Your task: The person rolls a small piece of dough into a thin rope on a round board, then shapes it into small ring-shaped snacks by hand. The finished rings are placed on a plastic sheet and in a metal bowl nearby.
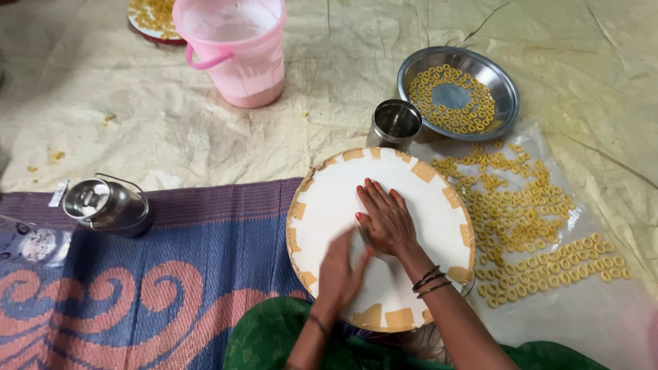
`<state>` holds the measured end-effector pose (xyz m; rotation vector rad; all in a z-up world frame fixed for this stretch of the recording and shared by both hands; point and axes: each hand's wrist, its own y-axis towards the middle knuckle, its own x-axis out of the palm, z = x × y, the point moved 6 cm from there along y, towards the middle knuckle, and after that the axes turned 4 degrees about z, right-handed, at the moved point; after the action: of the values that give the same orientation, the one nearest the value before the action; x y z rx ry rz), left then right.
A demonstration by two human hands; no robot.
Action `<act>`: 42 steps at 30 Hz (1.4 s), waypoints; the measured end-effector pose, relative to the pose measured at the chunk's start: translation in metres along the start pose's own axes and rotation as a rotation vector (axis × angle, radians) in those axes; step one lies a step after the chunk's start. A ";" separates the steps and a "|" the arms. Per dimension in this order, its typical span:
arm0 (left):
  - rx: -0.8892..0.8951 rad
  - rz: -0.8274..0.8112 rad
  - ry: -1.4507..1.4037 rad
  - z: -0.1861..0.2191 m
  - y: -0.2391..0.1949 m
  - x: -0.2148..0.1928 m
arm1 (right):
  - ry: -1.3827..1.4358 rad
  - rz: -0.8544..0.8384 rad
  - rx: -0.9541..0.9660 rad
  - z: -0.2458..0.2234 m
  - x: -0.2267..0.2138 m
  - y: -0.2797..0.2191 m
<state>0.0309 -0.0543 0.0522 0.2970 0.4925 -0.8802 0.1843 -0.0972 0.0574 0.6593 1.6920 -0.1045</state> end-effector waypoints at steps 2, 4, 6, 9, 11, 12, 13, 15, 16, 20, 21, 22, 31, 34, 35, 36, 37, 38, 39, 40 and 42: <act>-0.020 0.189 -0.254 -0.005 0.014 -0.004 | -0.030 -0.014 0.012 0.001 0.002 -0.004; -0.012 0.345 -0.402 -0.004 0.022 -0.005 | -0.059 -0.007 0.016 0.002 0.002 0.000; 0.005 0.458 -0.446 0.001 0.020 -0.001 | -0.082 0.001 0.019 0.001 0.002 -0.003; 0.059 0.505 -0.622 0.009 0.017 0.007 | -0.103 0.062 0.010 -0.004 0.000 -0.012; 0.108 0.504 -0.678 0.012 0.017 0.008 | -0.118 0.093 0.019 -0.007 -0.001 -0.019; 0.132 0.505 -0.705 0.014 0.017 0.007 | -0.125 0.108 0.023 -0.008 -0.002 -0.023; 0.120 0.504 -0.691 0.013 0.016 0.007 | -0.129 0.113 0.037 -0.009 -0.001 -0.029; 0.096 0.505 -0.663 0.012 0.016 0.008 | -0.139 0.121 0.063 -0.011 -0.003 -0.042; 0.113 0.521 -0.657 0.013 0.015 0.006 | -0.154 0.093 0.076 -0.013 -0.002 -0.049; 0.170 0.558 -0.583 0.018 0.011 0.000 | -0.136 0.036 0.070 -0.032 -0.009 -0.098; 0.178 0.555 -0.556 0.020 0.010 0.000 | -0.115 0.032 0.058 -0.040 -0.013 -0.114; 0.181 0.554 -0.568 0.020 0.010 -0.001 | -0.100 0.024 0.053 -0.047 -0.016 -0.130; 0.190 0.468 -0.484 0.014 0.021 0.003 | -0.138 -0.008 0.015 -0.051 -0.019 -0.136; 0.160 0.432 -0.503 0.007 0.031 0.004 | -0.100 -0.035 0.045 -0.034 -0.009 -0.099; 0.119 0.430 -0.548 0.001 0.038 0.002 | -0.096 -0.047 0.047 -0.030 -0.007 -0.090; 0.078 0.428 -0.593 -0.005 0.043 0.001 | -0.091 -0.058 0.049 -0.026 -0.005 -0.080; 0.064 0.427 -0.667 -0.009 0.048 -0.001 | -0.097 -0.089 0.077 -0.022 -0.001 -0.067; 0.050 0.425 -0.741 -0.012 0.053 -0.002 | -0.103 -0.120 0.105 -0.018 0.003 -0.054; 0.033 0.420 -0.812 -0.014 0.056 -0.003 | -0.106 -0.153 0.135 -0.014 0.007 -0.042; 0.036 0.408 -0.795 -0.013 0.054 -0.001 | -0.118 -0.178 0.156 -0.009 0.009 -0.029; 0.047 0.381 -0.756 -0.011 0.047 0.001 | -0.137 -0.222 0.200 0.001 0.013 0.002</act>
<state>0.0654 -0.0216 0.0452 0.0780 -0.2820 -0.5705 0.1847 -0.0910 0.0457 0.5957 1.6300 -0.4712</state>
